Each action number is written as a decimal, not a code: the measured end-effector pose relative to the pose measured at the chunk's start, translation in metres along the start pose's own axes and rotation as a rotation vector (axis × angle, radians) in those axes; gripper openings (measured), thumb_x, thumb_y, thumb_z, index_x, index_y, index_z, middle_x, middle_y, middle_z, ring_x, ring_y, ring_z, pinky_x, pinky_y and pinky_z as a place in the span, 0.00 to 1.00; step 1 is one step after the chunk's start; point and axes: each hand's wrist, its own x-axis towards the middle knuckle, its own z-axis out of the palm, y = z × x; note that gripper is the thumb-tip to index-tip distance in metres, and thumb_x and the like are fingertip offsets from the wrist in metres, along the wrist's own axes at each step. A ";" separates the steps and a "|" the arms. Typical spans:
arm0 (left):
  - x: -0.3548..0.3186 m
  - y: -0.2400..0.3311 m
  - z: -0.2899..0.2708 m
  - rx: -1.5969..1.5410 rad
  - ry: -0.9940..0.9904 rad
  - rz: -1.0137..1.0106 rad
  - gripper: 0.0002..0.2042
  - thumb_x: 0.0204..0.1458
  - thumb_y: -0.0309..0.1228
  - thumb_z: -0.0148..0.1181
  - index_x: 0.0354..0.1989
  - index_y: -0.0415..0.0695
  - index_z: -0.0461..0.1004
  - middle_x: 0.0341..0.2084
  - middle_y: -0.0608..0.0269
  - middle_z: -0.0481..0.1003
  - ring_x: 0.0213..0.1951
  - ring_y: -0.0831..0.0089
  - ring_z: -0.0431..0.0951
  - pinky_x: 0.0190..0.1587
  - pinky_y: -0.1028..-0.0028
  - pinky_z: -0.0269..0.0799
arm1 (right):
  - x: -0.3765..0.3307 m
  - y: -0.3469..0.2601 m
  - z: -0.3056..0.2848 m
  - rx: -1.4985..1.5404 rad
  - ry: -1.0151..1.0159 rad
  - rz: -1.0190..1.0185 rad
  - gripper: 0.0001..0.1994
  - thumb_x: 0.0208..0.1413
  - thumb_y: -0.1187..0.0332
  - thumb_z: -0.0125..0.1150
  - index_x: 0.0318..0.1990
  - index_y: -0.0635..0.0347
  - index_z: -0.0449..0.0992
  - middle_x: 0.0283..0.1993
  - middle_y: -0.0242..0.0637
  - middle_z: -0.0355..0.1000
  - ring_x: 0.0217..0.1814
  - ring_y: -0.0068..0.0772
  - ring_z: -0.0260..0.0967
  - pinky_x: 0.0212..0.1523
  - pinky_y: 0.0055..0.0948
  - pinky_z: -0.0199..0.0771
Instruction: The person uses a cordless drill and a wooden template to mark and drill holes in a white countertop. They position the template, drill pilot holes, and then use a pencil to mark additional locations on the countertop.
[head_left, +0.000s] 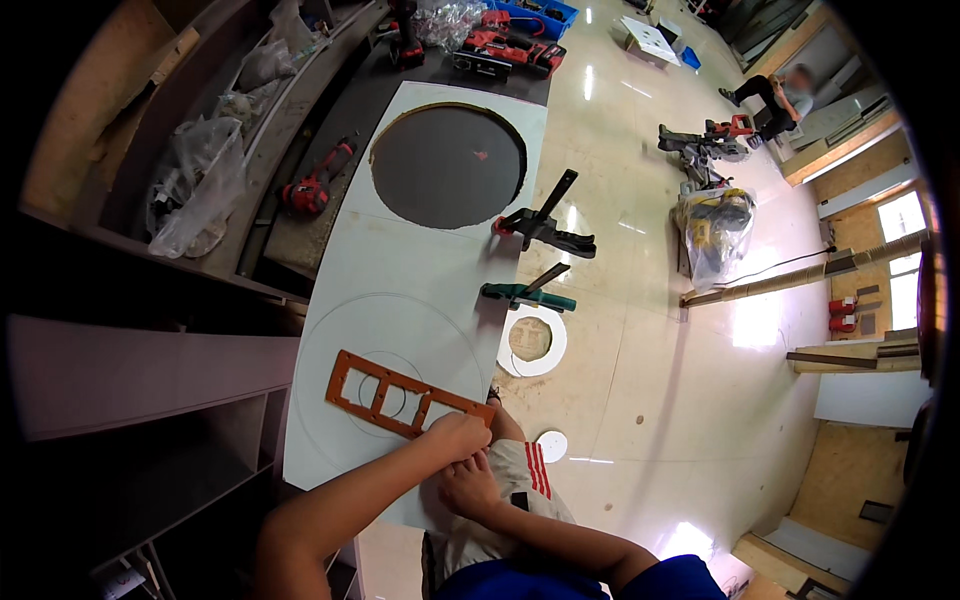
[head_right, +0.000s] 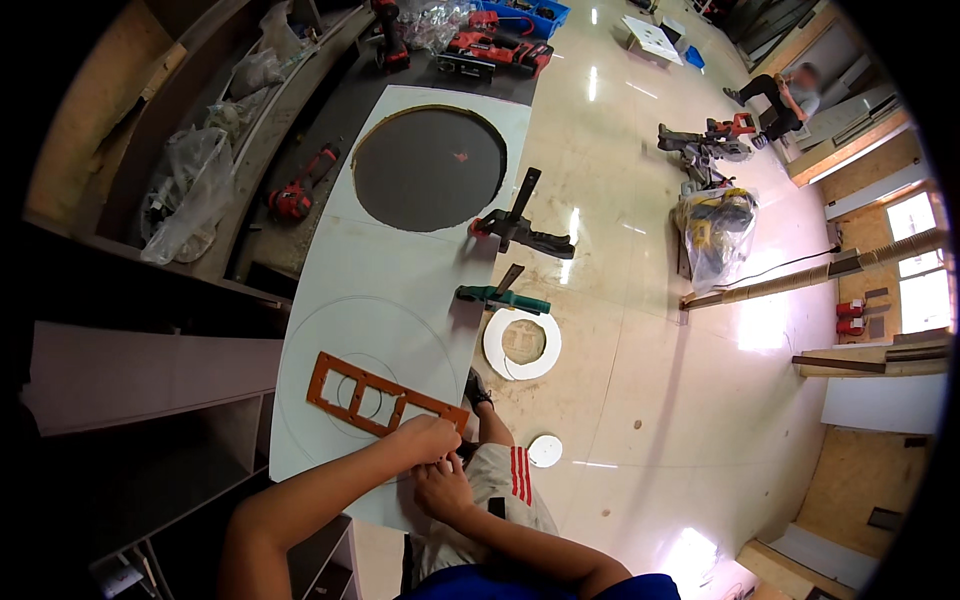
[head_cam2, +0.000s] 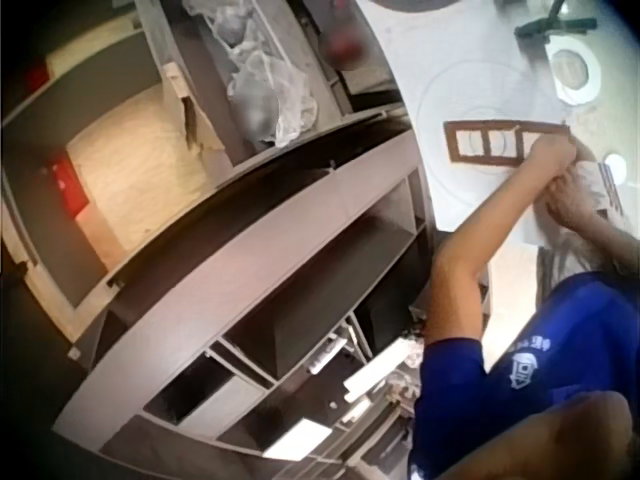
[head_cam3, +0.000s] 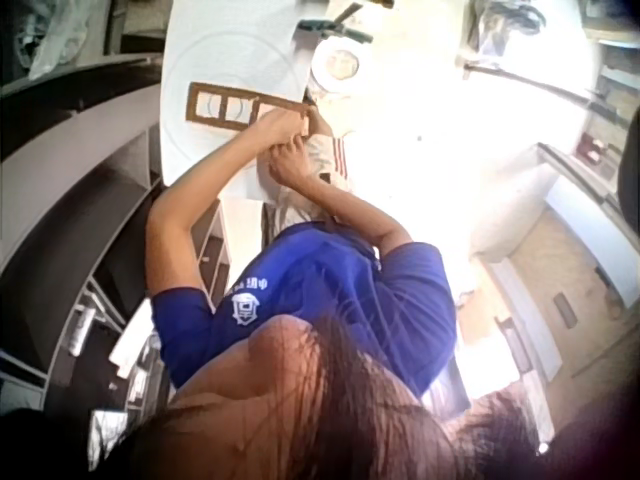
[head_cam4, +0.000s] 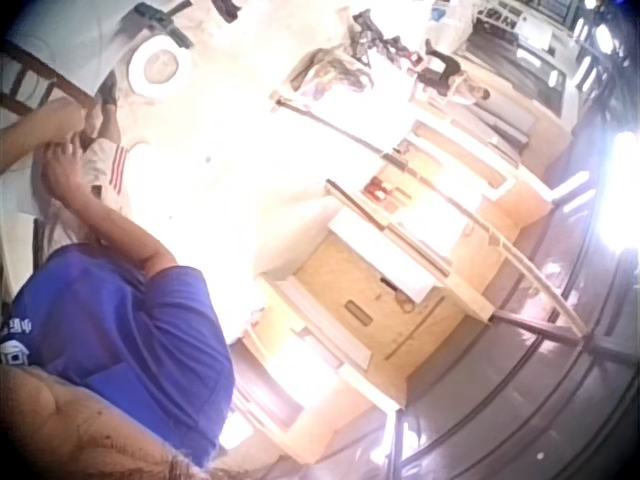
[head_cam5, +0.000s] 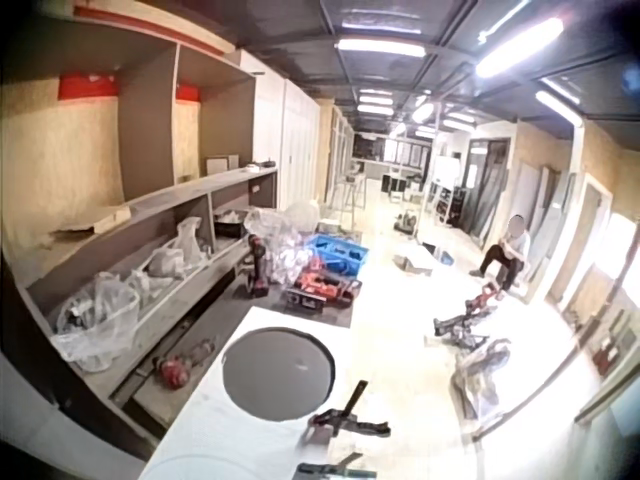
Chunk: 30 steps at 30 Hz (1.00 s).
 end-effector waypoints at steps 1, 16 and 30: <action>-0.005 0.003 0.002 -0.019 -0.025 0.012 0.07 0.46 0.30 0.62 0.28 0.41 0.82 0.26 0.50 0.81 0.32 0.57 0.84 0.32 0.61 0.79 | -0.005 -0.004 0.004 0.009 0.000 -0.030 0.25 0.52 0.61 0.55 0.58 0.62 0.70 0.60 0.46 0.68 0.68 0.49 0.59 0.69 0.56 0.50; -0.078 0.012 0.074 0.081 -0.205 -0.049 0.07 0.47 0.29 0.61 0.31 0.41 0.81 0.31 0.55 0.81 0.35 0.59 0.84 0.33 0.61 0.80 | -0.027 -0.073 0.052 0.165 -0.327 -0.348 0.36 0.49 0.64 0.60 0.67 0.68 0.59 0.69 0.52 0.57 0.74 0.51 0.50 0.72 0.53 0.47; -0.278 0.033 0.092 -0.634 0.868 -0.750 0.04 0.51 0.29 0.63 0.31 0.43 0.77 0.27 0.55 0.80 0.34 0.61 0.82 0.36 0.66 0.76 | -0.023 -0.073 0.037 0.313 -0.860 -0.606 0.22 0.52 0.62 0.59 0.55 0.61 0.74 0.53 0.49 0.74 0.53 0.54 0.73 0.55 0.47 0.73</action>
